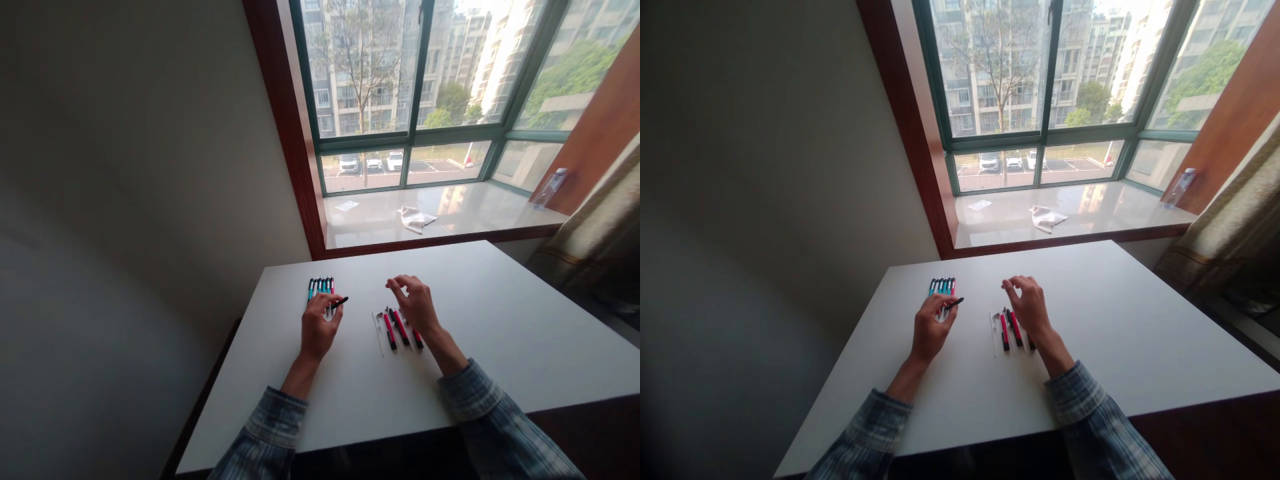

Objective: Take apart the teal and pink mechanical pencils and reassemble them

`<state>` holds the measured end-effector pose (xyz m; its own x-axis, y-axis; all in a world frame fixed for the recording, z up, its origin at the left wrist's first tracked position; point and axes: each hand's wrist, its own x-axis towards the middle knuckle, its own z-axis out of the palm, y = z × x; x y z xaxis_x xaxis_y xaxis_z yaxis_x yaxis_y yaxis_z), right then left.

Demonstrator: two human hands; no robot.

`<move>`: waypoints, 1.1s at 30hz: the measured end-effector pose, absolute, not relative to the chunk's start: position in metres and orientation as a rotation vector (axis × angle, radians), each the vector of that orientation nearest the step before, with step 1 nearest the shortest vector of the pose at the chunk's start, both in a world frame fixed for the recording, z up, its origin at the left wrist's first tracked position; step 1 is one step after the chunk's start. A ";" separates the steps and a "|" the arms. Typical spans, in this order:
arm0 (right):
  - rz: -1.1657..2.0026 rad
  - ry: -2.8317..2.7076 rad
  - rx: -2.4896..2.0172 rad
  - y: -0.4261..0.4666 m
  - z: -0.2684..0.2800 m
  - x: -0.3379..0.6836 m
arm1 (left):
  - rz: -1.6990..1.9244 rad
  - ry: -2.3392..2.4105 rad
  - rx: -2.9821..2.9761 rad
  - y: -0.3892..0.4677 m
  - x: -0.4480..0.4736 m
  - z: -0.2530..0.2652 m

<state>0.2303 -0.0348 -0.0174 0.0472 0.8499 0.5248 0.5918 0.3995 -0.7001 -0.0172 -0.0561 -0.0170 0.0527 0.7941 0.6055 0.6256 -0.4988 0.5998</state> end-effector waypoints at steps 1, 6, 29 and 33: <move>0.312 -1.647 -1.302 -0.034 -0.019 0.233 | 1.430 1.468 2.154 -0.057 -0.017 -0.018; 0.352 -1.916 -1.217 -0.036 -0.025 0.236 | 1.421 1.446 2.186 -0.060 -0.019 -0.017; 0.646 -1.601 -1.114 -0.039 -0.014 0.218 | 1.345 1.398 2.236 -0.060 -0.009 -0.016; 0.914 -1.442 -0.970 -0.036 -0.015 0.214 | 1.324 1.363 2.255 -0.057 -0.003 -0.015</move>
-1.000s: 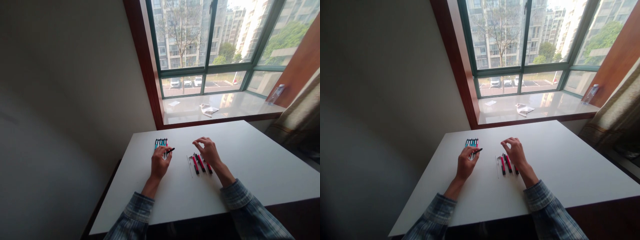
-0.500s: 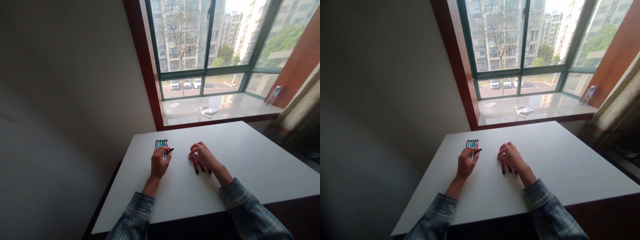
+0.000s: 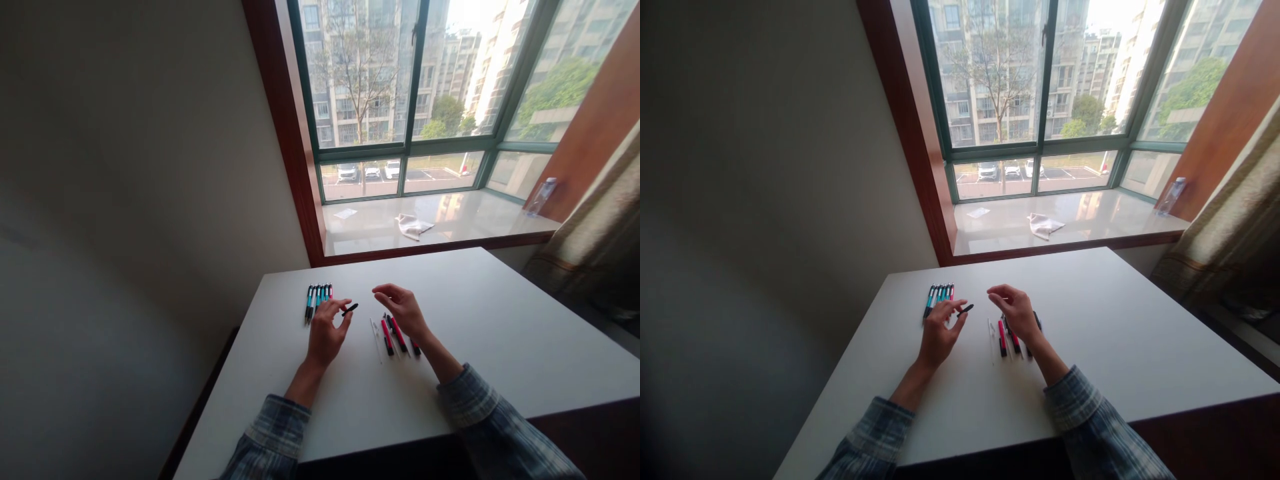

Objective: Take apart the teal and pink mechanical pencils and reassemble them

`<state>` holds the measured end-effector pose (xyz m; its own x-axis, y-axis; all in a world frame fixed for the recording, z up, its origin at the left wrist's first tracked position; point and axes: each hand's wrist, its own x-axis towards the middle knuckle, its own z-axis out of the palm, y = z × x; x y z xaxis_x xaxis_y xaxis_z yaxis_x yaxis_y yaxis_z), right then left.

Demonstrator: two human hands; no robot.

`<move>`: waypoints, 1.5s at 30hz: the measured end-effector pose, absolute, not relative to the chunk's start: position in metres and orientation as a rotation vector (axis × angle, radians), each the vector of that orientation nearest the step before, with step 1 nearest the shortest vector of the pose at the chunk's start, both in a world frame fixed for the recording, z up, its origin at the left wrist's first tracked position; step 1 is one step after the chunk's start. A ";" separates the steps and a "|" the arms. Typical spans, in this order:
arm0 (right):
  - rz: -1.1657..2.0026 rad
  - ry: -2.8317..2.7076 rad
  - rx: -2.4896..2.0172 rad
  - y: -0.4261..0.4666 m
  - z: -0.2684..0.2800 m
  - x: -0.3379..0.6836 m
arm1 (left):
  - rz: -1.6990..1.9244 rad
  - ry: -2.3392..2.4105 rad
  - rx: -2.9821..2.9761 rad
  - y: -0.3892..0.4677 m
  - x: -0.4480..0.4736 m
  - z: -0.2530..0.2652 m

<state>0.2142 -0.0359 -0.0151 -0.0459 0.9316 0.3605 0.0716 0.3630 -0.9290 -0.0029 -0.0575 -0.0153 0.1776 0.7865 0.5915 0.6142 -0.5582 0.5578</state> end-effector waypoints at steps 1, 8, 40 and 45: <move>0.979 -1.398 -0.939 -0.035 -0.016 0.213 | 1.313 1.343 2.267 -0.057 -0.001 -0.015; 1.303 -1.291 -0.766 -0.034 -0.019 0.207 | 1.296 1.299 2.286 -0.058 0.006 -0.015; 0.955 -1.556 -0.774 -0.002 0.000 0.215 | 1.373 1.132 2.157 -0.021 0.015 0.007; 0.901 -1.591 -0.858 0.012 -0.012 0.215 | 1.369 1.125 2.210 -0.011 0.021 0.003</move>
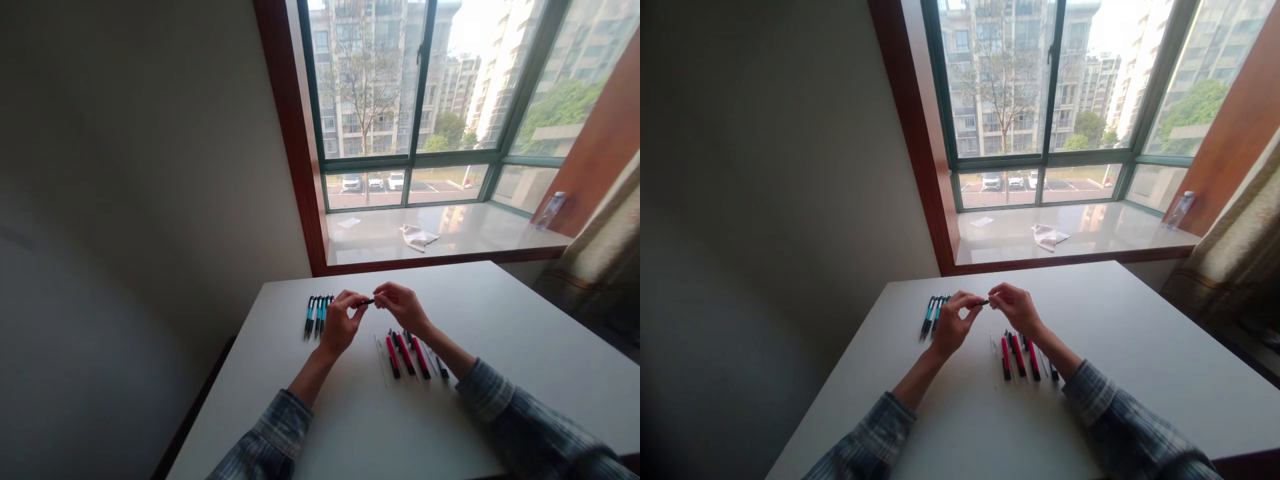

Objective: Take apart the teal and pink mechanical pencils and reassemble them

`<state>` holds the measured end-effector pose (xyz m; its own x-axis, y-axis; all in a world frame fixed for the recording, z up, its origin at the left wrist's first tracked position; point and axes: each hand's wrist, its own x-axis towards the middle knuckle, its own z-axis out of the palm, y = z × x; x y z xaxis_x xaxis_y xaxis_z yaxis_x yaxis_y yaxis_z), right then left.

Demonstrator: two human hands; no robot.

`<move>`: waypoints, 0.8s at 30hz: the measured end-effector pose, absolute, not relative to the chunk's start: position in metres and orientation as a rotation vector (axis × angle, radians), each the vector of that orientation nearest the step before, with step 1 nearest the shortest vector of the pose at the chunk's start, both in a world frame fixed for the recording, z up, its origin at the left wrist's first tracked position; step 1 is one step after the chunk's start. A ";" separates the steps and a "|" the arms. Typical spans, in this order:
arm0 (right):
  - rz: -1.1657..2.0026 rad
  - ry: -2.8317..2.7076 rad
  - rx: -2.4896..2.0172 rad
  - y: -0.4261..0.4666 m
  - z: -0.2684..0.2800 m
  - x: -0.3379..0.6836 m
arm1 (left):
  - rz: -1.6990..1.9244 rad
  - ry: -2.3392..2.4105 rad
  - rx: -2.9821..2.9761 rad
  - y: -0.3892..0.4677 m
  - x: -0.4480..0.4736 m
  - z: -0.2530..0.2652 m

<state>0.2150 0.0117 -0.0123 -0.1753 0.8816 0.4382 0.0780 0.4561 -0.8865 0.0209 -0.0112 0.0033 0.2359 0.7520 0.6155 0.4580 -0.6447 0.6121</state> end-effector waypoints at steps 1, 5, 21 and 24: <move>0.910 -1.591 -0.876 0.012 -0.016 0.214 | 1.361 1.133 2.218 -0.012 0.022 0.002; 1.017 -1.595 -0.870 0.008 -0.023 0.212 | 1.345 1.136 2.216 -0.017 0.021 -0.003; 0.901 -1.799 -0.957 0.003 -0.015 0.224 | 1.283 1.110 2.177 -0.012 0.020 -0.004; 0.825 -1.854 -1.022 0.002 -0.014 0.225 | 1.280 1.100 2.173 -0.013 0.021 -0.005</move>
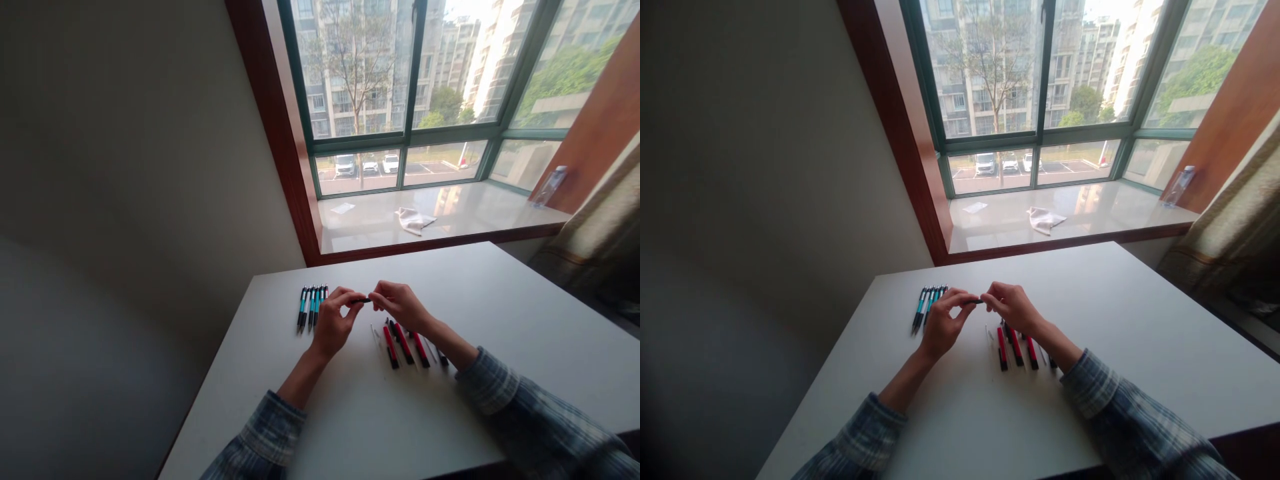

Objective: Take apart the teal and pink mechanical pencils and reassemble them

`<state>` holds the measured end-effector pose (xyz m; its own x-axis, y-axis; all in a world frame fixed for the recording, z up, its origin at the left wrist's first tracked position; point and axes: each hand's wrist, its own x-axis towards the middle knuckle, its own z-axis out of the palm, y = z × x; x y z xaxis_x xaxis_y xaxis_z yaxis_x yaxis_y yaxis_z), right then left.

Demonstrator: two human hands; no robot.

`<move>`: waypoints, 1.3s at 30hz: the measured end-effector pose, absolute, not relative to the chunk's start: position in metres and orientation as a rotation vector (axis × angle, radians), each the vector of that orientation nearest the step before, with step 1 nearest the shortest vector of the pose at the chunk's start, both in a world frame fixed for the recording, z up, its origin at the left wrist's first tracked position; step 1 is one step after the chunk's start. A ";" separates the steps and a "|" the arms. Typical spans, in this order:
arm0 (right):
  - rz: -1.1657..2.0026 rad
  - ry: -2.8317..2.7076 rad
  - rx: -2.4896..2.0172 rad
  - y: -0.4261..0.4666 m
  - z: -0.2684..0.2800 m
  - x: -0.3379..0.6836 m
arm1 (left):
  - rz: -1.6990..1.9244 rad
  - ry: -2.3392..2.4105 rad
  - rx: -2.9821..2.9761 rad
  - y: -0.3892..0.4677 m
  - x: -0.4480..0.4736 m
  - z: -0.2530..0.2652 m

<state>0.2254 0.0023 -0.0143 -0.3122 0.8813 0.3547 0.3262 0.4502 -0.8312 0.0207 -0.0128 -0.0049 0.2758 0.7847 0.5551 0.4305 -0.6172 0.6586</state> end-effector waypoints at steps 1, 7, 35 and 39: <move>0.801 -1.881 -1.046 0.002 -0.014 0.226 | 1.280 1.100 2.170 -0.013 0.021 -0.005; 0.769 -1.960 -0.994 -0.001 -0.007 0.225 | 1.312 1.104 2.091 -0.013 0.021 -0.002; 0.500 -2.377 -1.056 -0.047 0.010 0.254 | 1.393 0.840 0.505 -0.009 0.017 -0.002; 0.500 -2.533 -1.105 -0.067 0.013 0.258 | 1.386 0.841 0.527 -0.008 0.013 0.000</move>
